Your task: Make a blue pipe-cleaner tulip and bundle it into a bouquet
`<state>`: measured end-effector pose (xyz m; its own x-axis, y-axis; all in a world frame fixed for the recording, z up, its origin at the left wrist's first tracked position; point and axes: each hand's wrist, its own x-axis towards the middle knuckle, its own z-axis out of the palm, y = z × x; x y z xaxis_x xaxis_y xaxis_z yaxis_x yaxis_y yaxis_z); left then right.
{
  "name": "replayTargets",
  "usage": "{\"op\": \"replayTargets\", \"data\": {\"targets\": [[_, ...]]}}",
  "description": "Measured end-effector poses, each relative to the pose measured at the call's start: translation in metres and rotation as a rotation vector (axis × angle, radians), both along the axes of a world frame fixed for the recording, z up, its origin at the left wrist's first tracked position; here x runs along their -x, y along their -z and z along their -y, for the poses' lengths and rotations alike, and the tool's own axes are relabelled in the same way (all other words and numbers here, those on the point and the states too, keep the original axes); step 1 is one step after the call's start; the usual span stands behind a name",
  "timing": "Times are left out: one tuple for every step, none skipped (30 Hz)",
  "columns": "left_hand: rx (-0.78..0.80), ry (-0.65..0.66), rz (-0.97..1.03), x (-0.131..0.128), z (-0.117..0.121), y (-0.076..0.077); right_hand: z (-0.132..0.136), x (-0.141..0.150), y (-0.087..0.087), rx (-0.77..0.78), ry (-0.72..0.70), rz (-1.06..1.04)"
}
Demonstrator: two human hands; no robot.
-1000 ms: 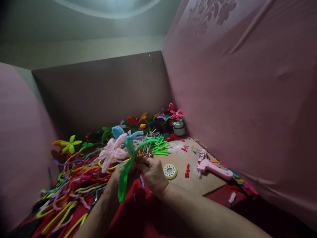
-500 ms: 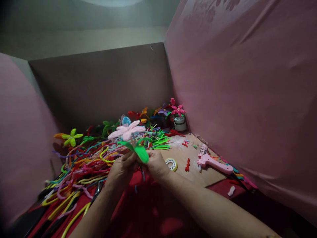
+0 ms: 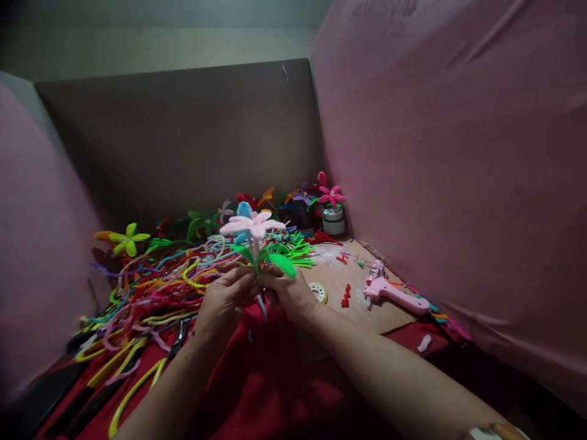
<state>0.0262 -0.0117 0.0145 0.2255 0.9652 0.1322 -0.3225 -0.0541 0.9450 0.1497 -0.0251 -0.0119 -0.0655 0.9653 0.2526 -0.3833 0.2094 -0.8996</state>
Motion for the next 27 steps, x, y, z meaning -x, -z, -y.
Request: {"op": "replayTargets", "data": {"targets": [[0.009, 0.007, 0.006, 0.0007, -0.0008, -0.0003, 0.0002, 0.0003, 0.0000, 0.002, 0.002, 0.017], [0.015, 0.015, 0.009, 0.0013, -0.0016, -0.0007, 0.0005, 0.0005, -0.0002, 0.002, 0.007, 0.028], [0.017, 0.025, 0.011, 0.0019, -0.0022, -0.0011, 0.0009, 0.0006, -0.0005, 0.003, 0.013, 0.040], [0.019, 0.031, 0.013, 0.0024, -0.0025, -0.0015, 0.0013, 0.0006, -0.0009, 0.001, 0.018, 0.057], [0.022, 0.035, 0.015, 0.0026, -0.0026, -0.0019, 0.0017, 0.0005, -0.0013, -0.002, 0.022, 0.078], [0.027, 0.038, 0.017, 0.0026, -0.0024, -0.0021, 0.0021, 0.0003, -0.0015, -0.008, 0.023, 0.097], [0.033, 0.038, 0.022, 0.0025, -0.0020, -0.0022, 0.0024, 0.0001, -0.0016, -0.012, 0.024, 0.113], [0.039, 0.038, 0.027, 0.0022, -0.0015, -0.0022, 0.0025, -0.0001, -0.0014, -0.012, 0.024, 0.124], [0.044, 0.039, 0.031, 0.0018, -0.0010, -0.0020, 0.0024, -0.0003, -0.0010, -0.009, 0.025, 0.127], [0.045, 0.039, 0.037, 0.0014, -0.0007, -0.0016, 0.0021, -0.0004, -0.0004, -0.004, 0.026, 0.125], [0.043, 0.042, 0.043, 0.0010, -0.0006, -0.0011, 0.0018, -0.0004, 0.0002, 0.003, 0.029, 0.122], [0.043, 0.046, 0.049, 0.0007, -0.0007, -0.0005, 0.0015, -0.0003, 0.0007, 0.010, 0.032, 0.123], [0.042, 0.050, 0.051, 0.0005, -0.0010, 0.0002, 0.0015, -0.0003, 0.0007, 0.016, 0.036, 0.125], [0.043, 0.053, 0.051, 0.0005, -0.0015, 0.0010, 0.0018, -0.0001, 0.0003, 0.017, 0.041, 0.130], [0.042, 0.052, 0.049, 0.0005, -0.0020, 0.0017, 0.0027, 0.0000, -0.0008, 0.015, 0.048, 0.136], [0.040, 0.049, 0.043, 0.0006, -0.0027, 0.0024, 0.0039, 0.0002, -0.0023, 0.007, 0.059, 0.143], [0.037, 0.044, 0.036, 0.0007, -0.0032, 0.0030, 0.0054, 0.0005, -0.0041, -0.004, 0.076, 0.151], [0.034, 0.041, 0.031, 0.0007, -0.0037, 0.0034, 0.0068, 0.0009, -0.0059, -0.013, 0.095, 0.160], [0.034, 0.043, 0.028, 0.0008, -0.0041, 0.0036, 0.0080, 0.0013, -0.0074, -0.021, 0.114, 0.167], [0.036, 0.052, 0.028, 0.0009, -0.0042, 0.0036, 0.0088, 0.0018, -0.0082, -0.027, 0.129, 0.169], [0.038, 0.065, 0.026, 0.0010, -0.0042, 0.0035, 0.0090, 0.0023, -0.0084, -0.031, 0.143, 0.160], [0.034, 0.080, 0.018, 0.0011, -0.0040, 0.0032, 0.0088, 0.0027, -0.0079, -0.039, 0.155, 0.146], [0.020, 0.091, -0.005, 0.0014, -0.0037, 0.0028, 0.0081, 0.0030, -0.0069, -0.051, 0.167, 0.134], [-0.004, 0.097, -0.043, 0.0019, -0.0033, 0.0024, 0.0073, 0.0031, -0.0058, -0.066, 0.179, 0.123], [-0.037, 0.096, -0.092, 0.0024, -0.0028, 0.0022, 0.0065, 0.0031, -0.0048, -0.082, 0.190, 0.118], [-0.073, 0.093, -0.144, 0.0031, -0.0025, 0.0022, 0.0059, 0.0029, -0.0042, -0.094, 0.195, 0.117], [-0.105, 0.090, -0.189, 0.0036, -0.0023, 0.0025, 0.0056, 0.0027, -0.0042, -0.104, 0.193, 0.116]]}}
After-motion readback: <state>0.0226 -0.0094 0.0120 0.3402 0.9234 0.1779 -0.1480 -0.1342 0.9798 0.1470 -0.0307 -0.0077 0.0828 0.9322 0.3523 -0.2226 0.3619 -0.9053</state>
